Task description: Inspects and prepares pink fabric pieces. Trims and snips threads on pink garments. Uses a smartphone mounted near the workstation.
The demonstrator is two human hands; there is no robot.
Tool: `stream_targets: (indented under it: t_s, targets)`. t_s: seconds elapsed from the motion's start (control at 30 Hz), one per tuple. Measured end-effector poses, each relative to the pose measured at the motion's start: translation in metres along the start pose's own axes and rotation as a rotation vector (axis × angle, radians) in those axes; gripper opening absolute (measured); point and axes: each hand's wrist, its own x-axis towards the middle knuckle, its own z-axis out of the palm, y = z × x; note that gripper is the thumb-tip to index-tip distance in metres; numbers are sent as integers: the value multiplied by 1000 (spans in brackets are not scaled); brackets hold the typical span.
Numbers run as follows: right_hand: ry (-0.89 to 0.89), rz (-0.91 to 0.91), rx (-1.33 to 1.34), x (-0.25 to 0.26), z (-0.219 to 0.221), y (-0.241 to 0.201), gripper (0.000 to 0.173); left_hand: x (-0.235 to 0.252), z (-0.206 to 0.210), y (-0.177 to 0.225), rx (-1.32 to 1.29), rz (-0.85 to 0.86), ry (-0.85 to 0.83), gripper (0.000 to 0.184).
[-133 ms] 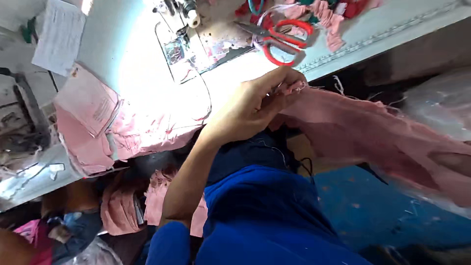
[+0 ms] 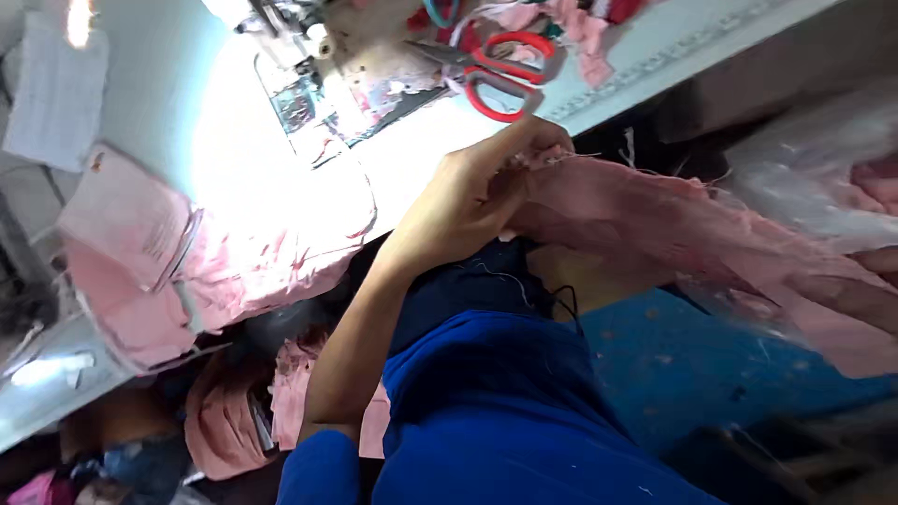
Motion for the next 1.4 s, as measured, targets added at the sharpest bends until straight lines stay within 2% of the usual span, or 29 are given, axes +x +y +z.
stream_targets:
  t_s: [0.03,0.07,0.13,0.27,0.4,0.47,0.57,0.7,0.8,0.87,0.93,1.07,1.17,1.23,1.27,1.33,1.4]
  targets:
    - [301,259,-177,12,55,-67,12,1,0,0,-3,2,-16,19]
    - [332,346,-283,22,81,-111,15,1,1,2,-8,1,-36,19]
    - [268,216,-345,30,94,-137,16,-1,0,8,6,16,-40,17]
    - [12,-60,-217,35,94,-127,12,-37,-26,45,145,27,92,14]
    - [-369,-283,-57,84,136,-149,18,-119,-66,93,221,63,346,7]
    - [-525,-386,-2,114,161,-159,19,-170,-85,114,247,49,397,11]
    - [-686,-474,70,148,200,-177,18,-234,-100,143,321,-17,500,14]
    - [-844,-516,150,169,256,-192,19,-275,-114,161,619,-72,800,10]
    - [-835,-485,223,176,308,-189,19,-277,-156,164,686,-173,803,15]
    - [-804,-431,199,180,339,-177,20,-250,-181,162,745,-244,698,21]
    - [-739,-402,28,182,359,-165,22,-230,-200,153,780,-254,581,21]
    - [-758,-449,-131,198,369,-163,32,-239,-200,148,728,-267,512,20]
    - [-415,-568,-458,231,386,-163,35,-260,-198,157,659,-205,440,21]
    - [-299,-590,-667,257,390,-156,38,-268,-195,159,658,-172,428,24]
    - [-280,-579,-741,267,388,-152,38,-266,-192,159,683,-178,436,24]
    - [-261,-570,-800,277,377,-145,27,-243,-184,154,789,-257,446,18]
    - [-228,-562,-815,278,361,-142,21,-213,-171,121,920,-380,428,20]
